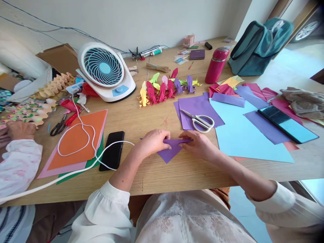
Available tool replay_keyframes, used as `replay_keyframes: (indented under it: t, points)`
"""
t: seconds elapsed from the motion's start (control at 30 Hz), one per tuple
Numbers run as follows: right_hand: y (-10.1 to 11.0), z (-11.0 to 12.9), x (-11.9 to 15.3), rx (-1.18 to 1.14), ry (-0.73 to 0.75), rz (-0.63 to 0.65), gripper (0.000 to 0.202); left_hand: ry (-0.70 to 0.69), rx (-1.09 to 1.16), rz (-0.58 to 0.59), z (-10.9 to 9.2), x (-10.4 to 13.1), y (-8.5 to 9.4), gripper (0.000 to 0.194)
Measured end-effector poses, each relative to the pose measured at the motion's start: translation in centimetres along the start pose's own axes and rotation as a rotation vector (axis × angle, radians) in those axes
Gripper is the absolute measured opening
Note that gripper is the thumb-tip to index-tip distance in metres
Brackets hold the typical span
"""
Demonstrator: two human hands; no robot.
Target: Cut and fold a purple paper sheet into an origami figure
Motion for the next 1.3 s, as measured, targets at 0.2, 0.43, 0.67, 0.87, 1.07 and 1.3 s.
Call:
replay_keyframes:
  t: [0.2,0.43,0.67,0.87,1.07,1.3]
  points:
    - [0.2,1.7,-3.1,-0.088,-0.016,0.243,0.007,-0.075,0.427,0.183,0.2,0.6,-0.1,0.033]
    - [0.0,-0.5,-4.8,-0.823,-0.279,-0.013,0.036,0.057,0.830,0.053,2.8,0.1,-1.5,0.040]
    - [-3.4,-1.0,-3.0,-0.952,-0.452,0.108,0.035,0.132,1.053,-0.027,1.8,-0.2,-3.6,0.033]
    - [-2.8,-1.5,-3.0,-0.884,-0.460,0.032,0.041,0.121,0.964,-0.036,0.9,0.0,-3.9,0.025]
    - [-1.7,-1.3,-3.5,-0.841,-0.415,-0.056,0.045,0.113,0.941,0.005,0.6,0.2,-4.4,0.025]
    - [-0.7,-2.2,-3.6,-0.860,-0.451,-0.179,0.043,0.107,0.881,0.122,0.3,0.6,-5.7,0.032]
Point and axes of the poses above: each hand's wrist, its own x-axis away from the middle knuckle, its own y-axis out of the back of the hand, z = x × y, the point moved 9 cm from there along -x, towards the middle knuckle, and after that the axes turned 5 degrees about -z, right-handed, at the moved point
